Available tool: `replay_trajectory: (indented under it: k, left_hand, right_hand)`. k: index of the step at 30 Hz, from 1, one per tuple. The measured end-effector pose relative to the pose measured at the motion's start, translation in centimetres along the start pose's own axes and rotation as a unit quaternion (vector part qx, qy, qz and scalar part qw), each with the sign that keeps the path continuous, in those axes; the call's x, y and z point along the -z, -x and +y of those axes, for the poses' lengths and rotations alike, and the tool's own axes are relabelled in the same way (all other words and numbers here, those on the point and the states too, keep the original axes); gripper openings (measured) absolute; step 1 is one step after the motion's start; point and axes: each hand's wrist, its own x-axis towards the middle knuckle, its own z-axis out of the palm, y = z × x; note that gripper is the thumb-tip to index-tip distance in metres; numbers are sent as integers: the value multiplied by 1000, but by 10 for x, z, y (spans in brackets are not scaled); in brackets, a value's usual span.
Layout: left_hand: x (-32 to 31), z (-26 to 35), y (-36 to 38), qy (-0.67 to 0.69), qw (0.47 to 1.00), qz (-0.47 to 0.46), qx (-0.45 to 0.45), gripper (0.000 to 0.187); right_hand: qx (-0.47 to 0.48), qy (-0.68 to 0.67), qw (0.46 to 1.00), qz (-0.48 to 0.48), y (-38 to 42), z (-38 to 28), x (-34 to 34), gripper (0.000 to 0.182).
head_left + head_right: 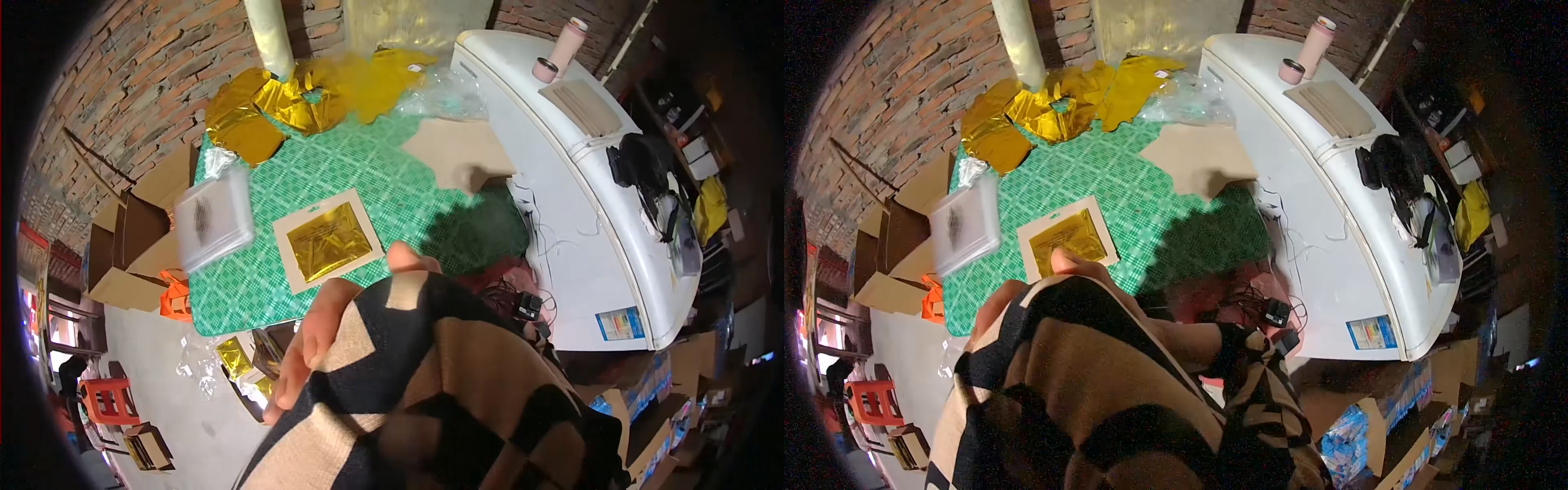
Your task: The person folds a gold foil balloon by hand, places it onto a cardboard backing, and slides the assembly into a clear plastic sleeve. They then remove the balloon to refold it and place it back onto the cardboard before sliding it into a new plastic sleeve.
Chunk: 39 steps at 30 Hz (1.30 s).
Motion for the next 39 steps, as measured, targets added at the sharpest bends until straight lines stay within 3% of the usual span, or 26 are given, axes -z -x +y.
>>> replay_trajectory:
  k: [9, 27, 39]
  left_hand:
    - [3, -8, -16, -1, 1000, 9, -5, 35]
    - [2, -81, -27, 47, 984, 152, 82, 31]
    - [-31, -97, 47, 78, 952, 229, 189, 28]
  right_hand:
    - [-16, 27, 999, 16, -29, 4, 16, 37]
    - [-26, 32, 999, -1, -108, 21, 37, 36]
    - [-28, -35, 997, -68, -88, 19, 19, 36]
